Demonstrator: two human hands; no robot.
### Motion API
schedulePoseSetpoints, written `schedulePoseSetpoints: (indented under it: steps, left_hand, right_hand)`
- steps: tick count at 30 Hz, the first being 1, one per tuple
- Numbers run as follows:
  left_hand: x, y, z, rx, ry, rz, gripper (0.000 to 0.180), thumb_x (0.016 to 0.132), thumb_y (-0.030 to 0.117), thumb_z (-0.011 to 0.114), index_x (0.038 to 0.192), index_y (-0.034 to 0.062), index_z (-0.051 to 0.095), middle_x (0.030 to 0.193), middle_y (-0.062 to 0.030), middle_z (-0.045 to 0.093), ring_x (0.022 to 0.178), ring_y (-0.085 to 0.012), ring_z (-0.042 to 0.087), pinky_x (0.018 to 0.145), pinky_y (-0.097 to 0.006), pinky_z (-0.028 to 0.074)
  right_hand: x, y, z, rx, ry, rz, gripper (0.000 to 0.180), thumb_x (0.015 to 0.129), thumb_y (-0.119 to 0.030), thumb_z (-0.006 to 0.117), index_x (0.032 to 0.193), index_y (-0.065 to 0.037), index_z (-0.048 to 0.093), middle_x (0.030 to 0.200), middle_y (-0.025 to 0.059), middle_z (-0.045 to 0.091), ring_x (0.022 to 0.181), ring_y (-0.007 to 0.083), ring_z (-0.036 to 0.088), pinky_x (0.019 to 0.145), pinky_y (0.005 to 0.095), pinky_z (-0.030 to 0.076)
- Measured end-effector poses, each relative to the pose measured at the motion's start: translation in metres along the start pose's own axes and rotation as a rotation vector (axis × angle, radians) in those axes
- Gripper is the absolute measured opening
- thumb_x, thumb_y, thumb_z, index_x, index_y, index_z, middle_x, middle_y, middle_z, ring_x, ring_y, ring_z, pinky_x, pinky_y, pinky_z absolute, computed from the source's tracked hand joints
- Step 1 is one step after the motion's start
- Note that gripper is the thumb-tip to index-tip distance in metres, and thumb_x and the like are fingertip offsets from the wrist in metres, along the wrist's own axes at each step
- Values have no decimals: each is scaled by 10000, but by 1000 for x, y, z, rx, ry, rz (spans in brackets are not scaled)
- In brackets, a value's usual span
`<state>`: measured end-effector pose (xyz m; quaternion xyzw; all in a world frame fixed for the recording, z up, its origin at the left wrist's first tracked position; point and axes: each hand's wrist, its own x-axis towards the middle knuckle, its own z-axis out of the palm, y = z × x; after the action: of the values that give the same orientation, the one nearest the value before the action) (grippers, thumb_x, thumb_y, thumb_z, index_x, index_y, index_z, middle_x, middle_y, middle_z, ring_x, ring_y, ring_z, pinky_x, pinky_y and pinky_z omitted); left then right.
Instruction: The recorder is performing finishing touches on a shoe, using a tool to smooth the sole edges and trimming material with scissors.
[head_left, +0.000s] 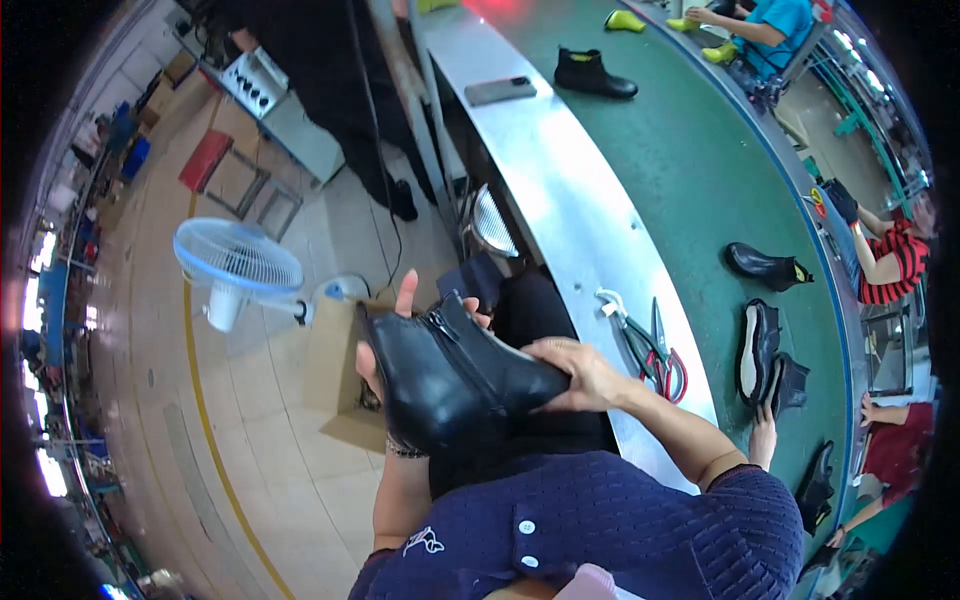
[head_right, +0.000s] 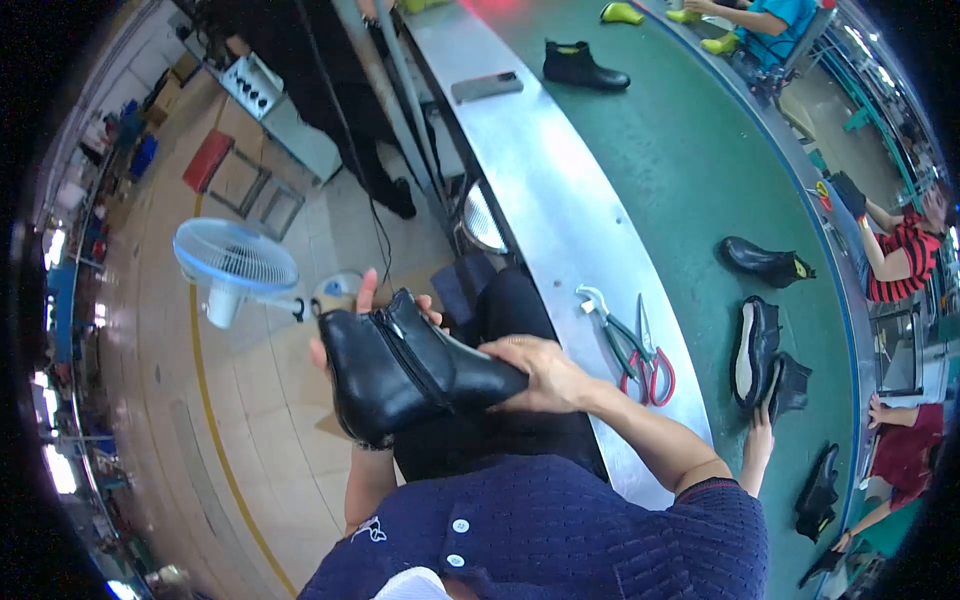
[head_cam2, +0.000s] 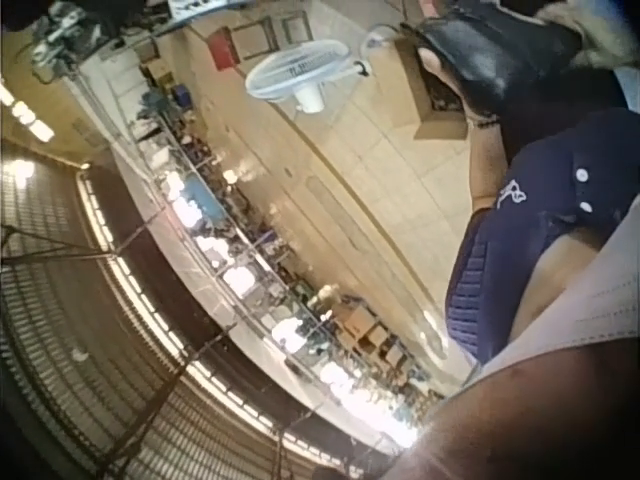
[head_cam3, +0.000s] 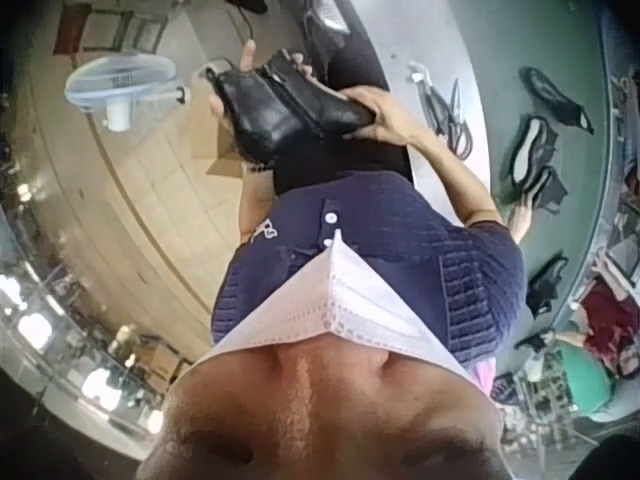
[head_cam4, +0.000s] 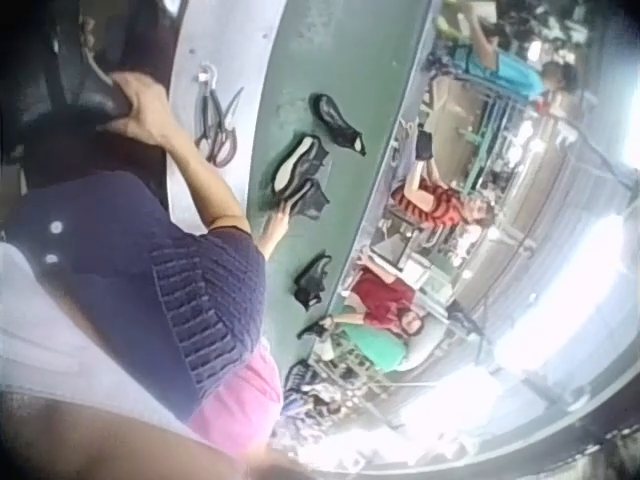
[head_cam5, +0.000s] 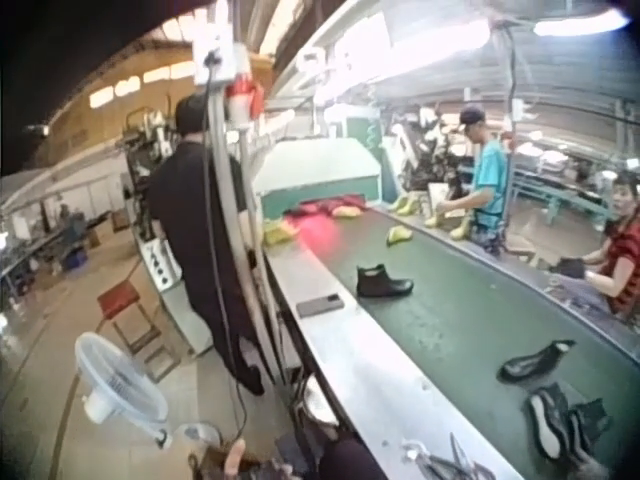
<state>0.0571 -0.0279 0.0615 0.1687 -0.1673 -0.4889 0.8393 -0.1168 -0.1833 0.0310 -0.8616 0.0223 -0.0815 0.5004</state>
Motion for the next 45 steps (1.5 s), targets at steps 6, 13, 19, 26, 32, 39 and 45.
schedulePoseSetpoints:
  steps: [6, 13, 19, 26, 32, 39, 45]
  left_hand:
    - [5, -5, -71, 625, 511, 38, 707, 992, 490, 392, 1515, 151, 57, 1445, -151, 341, 1308, -320, 393, 1064, -470, 313]
    - [-23, 26, -138, 1160, 852, 323, 676, 997, 387, 454, 1502, 79, 128, 1498, -255, 230, 1315, -340, 376, 1082, -417, 291]
    - [-52, 26, -180, 1474, 981, 217, 662, 989, 381, 465, 1465, -7, 220, 1473, -283, 260, 1319, -382, 364, 1089, -416, 292]
    - [-49, -15, -222, 1881, 1074, -65, 587, 975, 382, 463, 1415, 13, 342, 1434, -265, 348, 1318, -408, 348, 1080, -451, 297]
    - [-32, -12, -225, 1876, 1015, -116, 570, 966, 395, 470, 1381, 13, 392, 1432, -255, 358, 1306, -404, 364, 1072, -443, 308]
    - [-20, -11, -219, 1891, 1110, -162, 558, 955, 382, 486, 1370, 16, 412, 1425, -257, 367, 1299, -401, 375, 1075, -434, 310]
    - [-7, -10, -217, 1893, 1091, -148, 556, 940, 383, 507, 1351, 17, 434, 1409, -250, 388, 1285, -397, 398, 1063, -423, 334]
  right_hand:
    - [-26, -4, 8, 398, 159, 483, 589, 665, -293, 846, 1117, 22, 636, 991, 91, 690, 905, 153, 630, 833, 290, 480]
    - [-26, 56, -50, 399, 966, 720, 659, 677, -381, 817, 1044, 135, 634, 946, 161, 686, 848, 166, 641, 784, 286, 499]
    - [-43, 163, -147, 111, 1424, 880, 828, 777, -490, 713, 1291, 114, 477, 1109, 251, 630, 1055, 313, 601, 967, 359, 418]
    - [14, 229, -156, -617, 1066, 673, 418, 801, -227, 693, 1165, -33, 625, 1272, 210, 544, 1212, 355, 480, 1028, 424, 377]
    - [165, 273, -215, -379, 885, 460, 404, 816, -177, 667, 1180, -16, 596, 1239, 176, 572, 974, 291, 623, 873, 367, 492]
    - [323, 342, -310, -691, 827, 341, 620, 806, -200, 655, 1326, 46, 423, 1368, 253, 444, 1284, 361, 428, 1082, 402, 343]
    - [346, 371, -344, -709, 683, 401, 645, 833, -252, 651, 1360, 12, 392, 1342, 258, 447, 1266, 384, 435, 1037, 413, 387]
